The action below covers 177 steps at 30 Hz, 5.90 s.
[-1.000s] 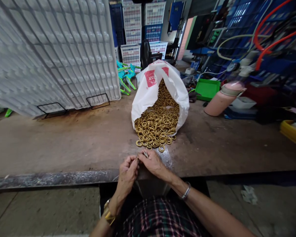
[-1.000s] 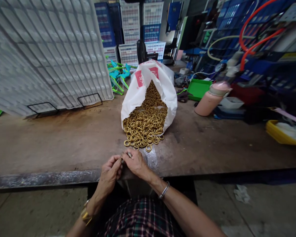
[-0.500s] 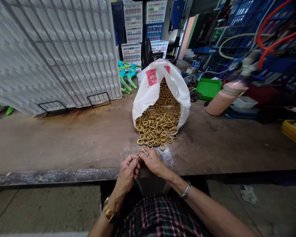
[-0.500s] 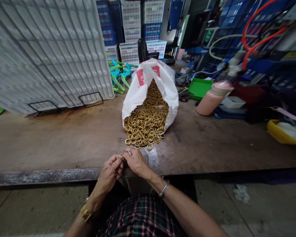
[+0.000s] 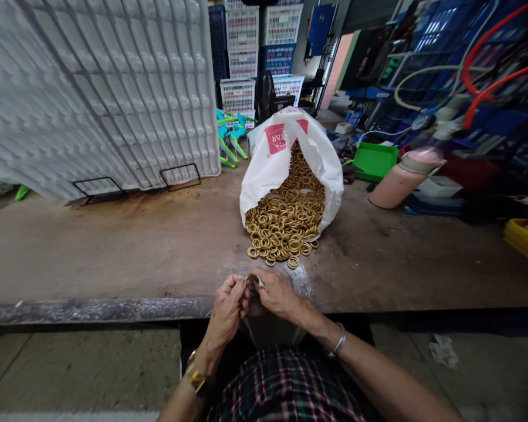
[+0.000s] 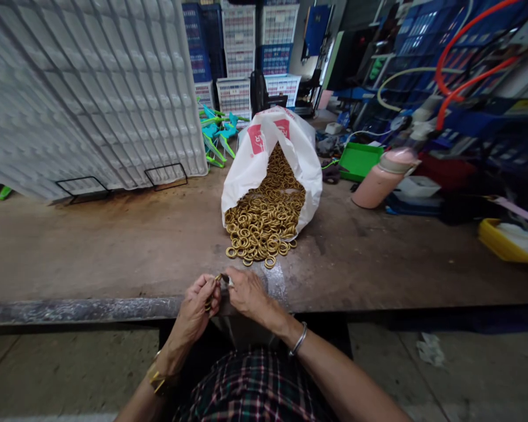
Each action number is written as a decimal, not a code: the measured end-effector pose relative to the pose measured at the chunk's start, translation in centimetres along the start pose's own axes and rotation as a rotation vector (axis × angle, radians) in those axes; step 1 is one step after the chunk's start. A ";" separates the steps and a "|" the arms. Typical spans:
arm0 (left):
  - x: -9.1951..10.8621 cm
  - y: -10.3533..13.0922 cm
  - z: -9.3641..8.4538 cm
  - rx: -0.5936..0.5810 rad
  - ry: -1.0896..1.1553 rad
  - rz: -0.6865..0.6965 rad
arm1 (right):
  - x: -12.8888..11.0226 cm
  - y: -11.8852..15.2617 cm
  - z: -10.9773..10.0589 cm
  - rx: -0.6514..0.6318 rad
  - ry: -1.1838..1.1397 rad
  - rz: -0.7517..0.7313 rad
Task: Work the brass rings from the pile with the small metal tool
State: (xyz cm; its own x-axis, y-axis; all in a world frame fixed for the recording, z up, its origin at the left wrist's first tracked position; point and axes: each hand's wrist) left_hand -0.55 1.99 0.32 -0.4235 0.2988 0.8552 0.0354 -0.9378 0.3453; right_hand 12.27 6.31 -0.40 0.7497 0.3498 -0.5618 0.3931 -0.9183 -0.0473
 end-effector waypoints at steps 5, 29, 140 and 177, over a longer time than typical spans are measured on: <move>0.0 0.1 0.1 0.014 -0.063 0.012 | -0.5 0.5 -0.2 -0.069 0.117 -0.048; -0.2 1.1 -0.2 -0.012 0.319 -0.088 | -0.7 -4.2 -1.3 0.005 0.474 0.053; 0.3 -0.3 0.6 0.105 0.475 -0.228 | 1.3 0.0 -1.7 -0.131 -0.920 0.184; -0.7 1.5 4.0 -0.003 -0.047 -0.011 | 2.2 0.3 -3.3 -0.088 -0.742 0.076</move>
State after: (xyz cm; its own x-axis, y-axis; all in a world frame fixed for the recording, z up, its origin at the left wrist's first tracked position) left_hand 3.47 1.10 1.78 -0.3809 0.3174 0.8684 0.0277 -0.9349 0.3539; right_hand 15.75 7.43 1.09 0.2329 0.0403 -0.9717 0.4188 -0.9059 0.0628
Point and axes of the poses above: each hand's wrist, its own y-axis away from the middle knuckle, its own z-axis out of the palm, x = y × z, and after that the axes turned 4 degrees about x, right-handed
